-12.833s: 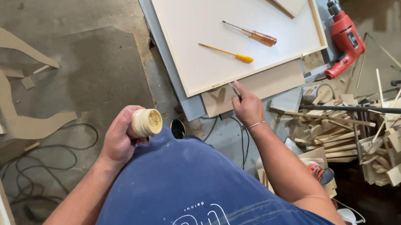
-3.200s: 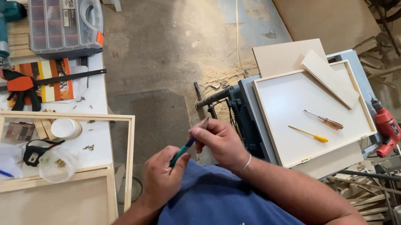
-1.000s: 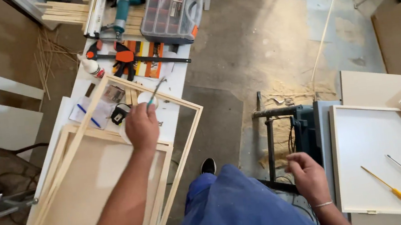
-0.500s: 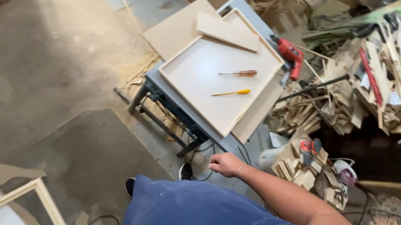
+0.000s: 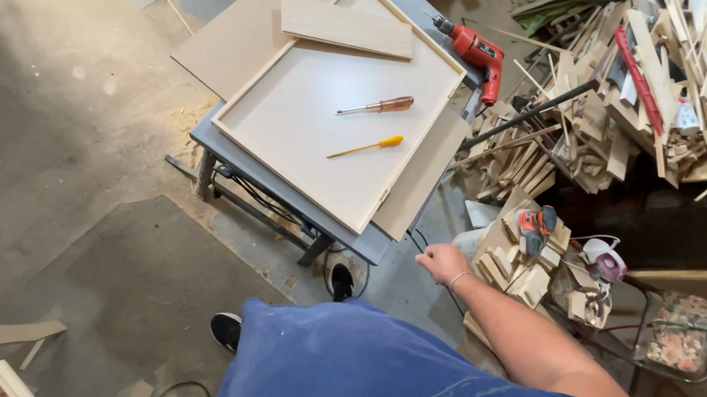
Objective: Assembling a wooden frame by applying glue to joints and securing them with screws and a power drill
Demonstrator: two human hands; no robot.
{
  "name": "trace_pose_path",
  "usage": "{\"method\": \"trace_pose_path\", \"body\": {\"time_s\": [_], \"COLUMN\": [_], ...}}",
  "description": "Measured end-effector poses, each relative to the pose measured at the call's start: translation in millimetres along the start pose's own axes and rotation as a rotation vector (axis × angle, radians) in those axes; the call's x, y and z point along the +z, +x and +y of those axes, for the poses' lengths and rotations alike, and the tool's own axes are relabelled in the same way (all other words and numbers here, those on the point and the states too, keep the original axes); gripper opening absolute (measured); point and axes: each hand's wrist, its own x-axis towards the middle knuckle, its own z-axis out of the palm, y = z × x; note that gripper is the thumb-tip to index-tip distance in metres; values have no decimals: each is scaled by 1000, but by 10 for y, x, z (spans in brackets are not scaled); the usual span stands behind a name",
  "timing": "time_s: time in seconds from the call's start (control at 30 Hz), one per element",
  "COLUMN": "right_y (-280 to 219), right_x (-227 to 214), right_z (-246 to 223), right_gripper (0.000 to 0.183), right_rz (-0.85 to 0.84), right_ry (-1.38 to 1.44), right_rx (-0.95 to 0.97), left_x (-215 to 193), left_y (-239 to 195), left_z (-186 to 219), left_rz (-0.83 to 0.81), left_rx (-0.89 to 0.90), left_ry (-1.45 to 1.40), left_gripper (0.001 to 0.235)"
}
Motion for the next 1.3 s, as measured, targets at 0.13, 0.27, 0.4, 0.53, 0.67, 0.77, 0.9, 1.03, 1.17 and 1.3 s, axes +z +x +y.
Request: {"method": "trace_pose_path", "body": {"time_s": [0.13,0.27,0.4,0.53,0.67,0.77,0.9,1.03,1.17,1.3], "right_y": [447,1001,1205,1640,1484,1503,1534,1800,2051,2703], "right_x": [-392,-652,-1012,-794,-910,-892,-1071,-1203,-1370,-1503], "right_z": [36,74,-93,-35,-155,-138,-54,48,91,-21], "right_gripper": [61,25,30,31,56,40,35,33,25,26], "right_rz": [85,162,117,-318,-591,-622,-222,-27,100,375], "right_ry": [63,250,277,686,693,725,368,368,370,285], "right_rx": [-38,-231,-386,-402,-522,-540,-650,-558,-530,-738], "left_x": [203,425,680,1072,1203,1212,1343,1540,1917,2012], "left_y": [-706,-1838,-2855,-3550,-4023,-4172,-4173,-4070,-4074,-4220], "left_z": [310,1063,1657,1991,2480,2727,2833,2988,2960,3098], "left_rz": [467,252,51,-29,-118,-165,-203,-222,-133,-64], "left_rx": [896,986,995,994,1062,1105,1139,1196,1208,1172], "left_ry": [93,-46,-212,-186,-166,-181,-181,-216,-128,-95], "left_gripper": [15,9,8,10,13,14,14,17,24,28]}}
